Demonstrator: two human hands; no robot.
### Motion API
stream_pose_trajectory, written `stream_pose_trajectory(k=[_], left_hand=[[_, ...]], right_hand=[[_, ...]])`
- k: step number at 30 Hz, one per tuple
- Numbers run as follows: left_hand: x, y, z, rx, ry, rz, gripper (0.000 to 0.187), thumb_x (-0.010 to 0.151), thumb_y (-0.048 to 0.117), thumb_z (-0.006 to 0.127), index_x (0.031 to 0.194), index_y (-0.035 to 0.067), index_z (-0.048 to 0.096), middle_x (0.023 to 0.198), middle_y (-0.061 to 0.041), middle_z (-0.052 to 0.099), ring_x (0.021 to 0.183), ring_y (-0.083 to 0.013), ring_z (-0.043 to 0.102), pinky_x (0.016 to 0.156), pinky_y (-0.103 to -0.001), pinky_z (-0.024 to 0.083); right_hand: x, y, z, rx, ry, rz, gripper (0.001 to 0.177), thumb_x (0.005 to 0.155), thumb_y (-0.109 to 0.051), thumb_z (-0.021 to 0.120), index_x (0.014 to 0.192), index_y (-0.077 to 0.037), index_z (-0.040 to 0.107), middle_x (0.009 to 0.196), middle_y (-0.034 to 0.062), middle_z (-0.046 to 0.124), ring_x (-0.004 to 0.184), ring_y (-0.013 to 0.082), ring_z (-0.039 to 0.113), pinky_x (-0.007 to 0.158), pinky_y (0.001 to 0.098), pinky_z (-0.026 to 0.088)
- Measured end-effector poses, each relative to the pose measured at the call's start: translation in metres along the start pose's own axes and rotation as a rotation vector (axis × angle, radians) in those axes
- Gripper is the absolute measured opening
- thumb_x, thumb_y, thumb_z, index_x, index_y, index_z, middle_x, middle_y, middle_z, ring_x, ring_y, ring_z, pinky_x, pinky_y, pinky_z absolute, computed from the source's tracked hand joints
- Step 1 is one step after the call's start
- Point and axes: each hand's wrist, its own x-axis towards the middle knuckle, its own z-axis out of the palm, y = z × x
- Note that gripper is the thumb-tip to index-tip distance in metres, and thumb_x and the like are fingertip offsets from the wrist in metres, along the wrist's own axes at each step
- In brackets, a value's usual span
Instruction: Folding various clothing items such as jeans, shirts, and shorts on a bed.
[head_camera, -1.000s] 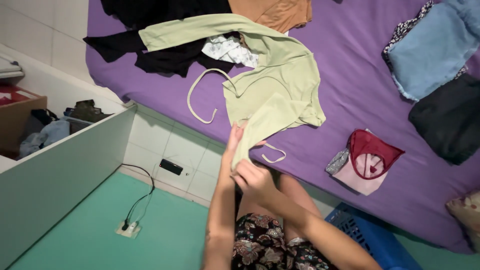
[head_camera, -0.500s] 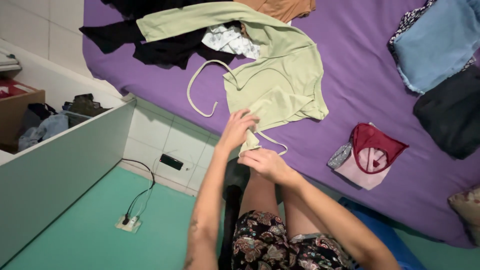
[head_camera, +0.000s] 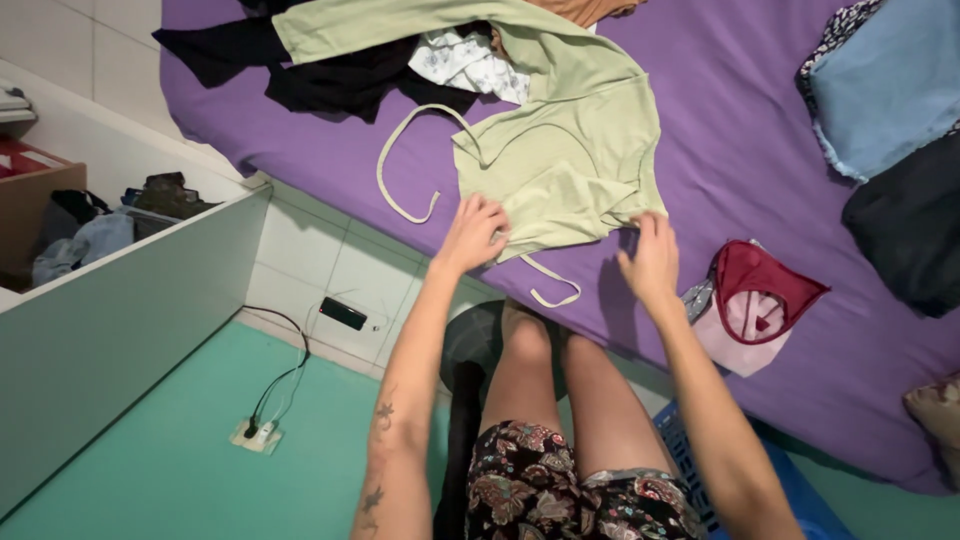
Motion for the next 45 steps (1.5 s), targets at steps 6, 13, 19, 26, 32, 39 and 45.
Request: stream_pose_trajectory(k=[6,13,19,26,32,39,45], left_hand=[[0.007,0.030,0.001,-0.184,0.057,0.095,0.013,0.085,0.014,0.070,0.091,0.006,0.062,0.095,-0.010,0.060,0.105,-0.0328,0.055,0.097,-0.045,0.043],[0.005,0.024,0.009,-0.209,0.084,0.036,0.012,0.097,0.015,0.064,0.104,0.005,0.061,0.097,-0.015,0.060,0.098,-0.0377,0.056,0.090,-0.046,0.044],[0.007,0.012,0.011,-0.337,0.101,-0.150,0.014,0.097,0.018,0.064,0.099,0.006,0.060,0.096,-0.013,0.066,0.094,-0.0354,0.060,0.089,-0.044,0.046],[0.010,0.001,0.022,-0.316,0.152,-0.234,0.016,0.096,0.020,0.065,0.103,0.006,0.062,0.098,-0.013,0.068,0.099,-0.0356,0.061,0.089,-0.043,0.047],[0.019,0.004,0.022,-0.089,0.163,-0.223,0.034,0.077,0.025,0.080,0.100,0.007,0.062,0.093,-0.013,0.066,0.097,-0.0356,0.062,0.091,-0.046,0.044],[0.004,0.041,0.072,0.119,0.546,-0.721,0.039,0.080,0.024,0.076,0.107,0.004,0.058,0.101,-0.018,0.065,0.102,-0.0391,0.062,0.091,-0.048,0.045],[0.003,0.037,0.129,-0.075,0.580,-1.093,0.044,0.087,0.035,0.077,0.103,0.000,0.057,0.101,-0.023,0.065,0.099,-0.0443,0.061,0.087,-0.053,0.047]], right_hand=[[0.050,-0.035,0.022,0.152,-0.111,-0.515,0.052,0.076,-0.006,0.079,0.124,-0.005,0.061,0.125,0.0162,0.062,0.121,0.0373,0.057,0.104,0.0480,0.045],[0.099,-0.024,0.029,0.200,-0.826,-0.381,0.025,0.080,-0.024,0.082,0.097,-0.009,0.072,0.065,0.0135,0.059,0.064,0.0308,0.061,0.066,0.0407,0.051],[0.112,0.025,0.001,0.213,-0.601,-0.669,0.017,0.087,-0.022,0.075,0.095,-0.010,0.067,0.086,0.0068,0.066,0.076,0.0210,0.061,0.070,0.0367,0.050],[0.103,0.041,0.020,0.391,-0.626,-0.184,0.024,0.099,-0.028,0.069,0.106,-0.006,0.063,0.083,0.0120,0.063,0.074,0.0308,0.058,0.067,0.0412,0.048],[0.094,0.078,0.045,0.152,-0.262,-0.144,0.031,0.090,-0.023,0.076,0.111,-0.005,0.063,0.088,0.0146,0.065,0.074,0.0286,0.062,0.068,0.0418,0.050],[0.066,0.071,0.061,0.147,0.115,-0.134,0.033,0.084,-0.018,0.082,0.102,-0.001,0.060,0.091,0.0166,0.059,0.084,0.0343,0.058,0.075,0.0439,0.048],[0.060,0.068,0.077,0.243,0.217,-0.040,0.020,0.094,-0.011,0.071,0.106,-0.002,0.057,0.092,0.0168,0.060,0.084,0.0342,0.059,0.076,0.0436,0.048]])
